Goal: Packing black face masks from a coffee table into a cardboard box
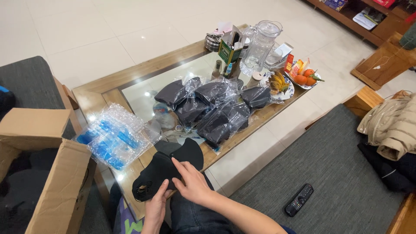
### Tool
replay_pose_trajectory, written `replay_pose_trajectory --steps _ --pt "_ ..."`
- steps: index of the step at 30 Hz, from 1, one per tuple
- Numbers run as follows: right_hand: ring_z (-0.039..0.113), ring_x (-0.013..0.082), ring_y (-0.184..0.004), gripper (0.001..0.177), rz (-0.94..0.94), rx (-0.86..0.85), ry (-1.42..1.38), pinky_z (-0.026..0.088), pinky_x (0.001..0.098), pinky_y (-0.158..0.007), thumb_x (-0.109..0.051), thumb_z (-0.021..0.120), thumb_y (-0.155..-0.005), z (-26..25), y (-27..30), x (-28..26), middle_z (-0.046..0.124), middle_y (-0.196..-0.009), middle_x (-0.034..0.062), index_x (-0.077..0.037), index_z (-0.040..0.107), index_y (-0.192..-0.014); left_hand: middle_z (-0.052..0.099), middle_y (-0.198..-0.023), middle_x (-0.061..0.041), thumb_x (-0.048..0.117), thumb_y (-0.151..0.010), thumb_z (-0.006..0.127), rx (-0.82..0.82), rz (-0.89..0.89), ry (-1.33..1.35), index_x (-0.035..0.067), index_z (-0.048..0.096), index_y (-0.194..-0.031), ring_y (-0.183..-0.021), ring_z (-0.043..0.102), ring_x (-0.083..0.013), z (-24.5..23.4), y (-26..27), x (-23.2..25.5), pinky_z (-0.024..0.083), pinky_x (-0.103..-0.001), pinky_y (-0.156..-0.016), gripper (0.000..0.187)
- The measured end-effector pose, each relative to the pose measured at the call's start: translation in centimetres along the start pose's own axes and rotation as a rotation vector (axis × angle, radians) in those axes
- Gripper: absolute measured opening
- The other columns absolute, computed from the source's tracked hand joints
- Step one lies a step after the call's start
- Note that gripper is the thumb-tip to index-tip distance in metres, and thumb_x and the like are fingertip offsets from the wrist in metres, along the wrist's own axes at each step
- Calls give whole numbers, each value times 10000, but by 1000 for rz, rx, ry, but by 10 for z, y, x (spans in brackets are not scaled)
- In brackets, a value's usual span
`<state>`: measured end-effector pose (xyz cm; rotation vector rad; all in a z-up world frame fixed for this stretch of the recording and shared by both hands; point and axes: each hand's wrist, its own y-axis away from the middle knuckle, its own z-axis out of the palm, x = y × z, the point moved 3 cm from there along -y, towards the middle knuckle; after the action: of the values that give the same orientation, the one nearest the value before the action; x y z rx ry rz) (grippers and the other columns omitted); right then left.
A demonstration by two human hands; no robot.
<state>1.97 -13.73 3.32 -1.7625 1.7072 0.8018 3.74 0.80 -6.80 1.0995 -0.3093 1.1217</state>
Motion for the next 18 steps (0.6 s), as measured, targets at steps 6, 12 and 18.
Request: replay_pose_trajectory --steps 6,12,18 --pt "529 365 -1173 595 -133 97 64 521 505 -809 -176 567 -982 1 5 -11 478 -1426 184 -58 391 -1538 712 -1261 -155 -60 -881 686 -35 6 28 25 657 -1309 -1022 684 -283 -3 -4 -5 595 -480 -803 437" --pt "530 312 -1076 511 -129 213 -6 503 431 -821 -160 610 -967 0 3 -9 502 -1231 137 -27 506 -1450 720 -1246 -155 -50 -876 699 -35 -21 -17 42 655 -1326 -1019 689 -295 1 3 2 592 -466 -787 461" --pt "537 299 -1068 368 -132 239 -77 502 425 -823 -135 629 -939 1 4 -9 512 -1177 119 -51 607 -1297 743 -1151 -147 -38 -881 717 -34 -31 -27 23 692 -1261 -876 705 -286 -4 -3 -3 603 -466 -766 385"
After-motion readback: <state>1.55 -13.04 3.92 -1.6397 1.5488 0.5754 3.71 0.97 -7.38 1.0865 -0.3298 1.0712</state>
